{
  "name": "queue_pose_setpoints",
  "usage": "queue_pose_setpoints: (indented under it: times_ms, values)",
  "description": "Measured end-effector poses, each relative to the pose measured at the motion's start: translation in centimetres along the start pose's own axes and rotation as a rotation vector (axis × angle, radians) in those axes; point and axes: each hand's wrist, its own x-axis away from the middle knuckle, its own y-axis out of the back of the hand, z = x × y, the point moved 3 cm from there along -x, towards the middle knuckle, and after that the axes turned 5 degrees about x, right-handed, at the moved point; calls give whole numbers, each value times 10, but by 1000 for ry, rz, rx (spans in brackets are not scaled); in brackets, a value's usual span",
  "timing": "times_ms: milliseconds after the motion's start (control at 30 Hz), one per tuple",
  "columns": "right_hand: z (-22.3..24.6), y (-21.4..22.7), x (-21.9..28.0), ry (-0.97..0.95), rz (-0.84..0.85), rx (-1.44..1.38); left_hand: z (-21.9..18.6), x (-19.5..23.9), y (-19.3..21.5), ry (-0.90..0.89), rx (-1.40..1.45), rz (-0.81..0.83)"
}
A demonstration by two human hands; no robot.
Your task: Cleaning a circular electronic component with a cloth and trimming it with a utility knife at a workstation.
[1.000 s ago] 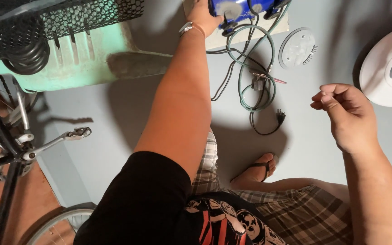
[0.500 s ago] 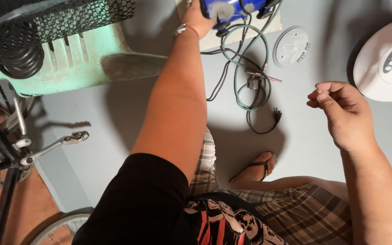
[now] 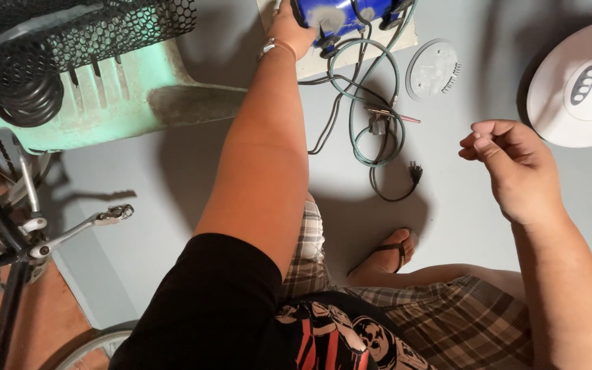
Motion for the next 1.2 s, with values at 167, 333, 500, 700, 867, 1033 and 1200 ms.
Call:
queue_pose_setpoints:
  times_ms: [167,333,500,700,867,1033,1200]
  values:
    - [3,-2,1,-7,-3,-9,-8,5,4,40,-46,19]
    - [5,-2,2,-15,-10,-20,10,-13,-4,-1,10,12]
    - [6,-2,2,-8,-8,-23,17,-19,-8,33,6,24]
    - [8,-3,2,-29,-5,-13,6,-8,-1,55,36,33]
    - [7,-2,0,-21,-6,-14,3,-4,1,57,26,34]
    - [8,-3,0,-38,-15,-24,11,-10,-2,12,-11,25]
    - [8,-2,2,-44,-12,-37,24,-27,-11,-44,-28,-15]
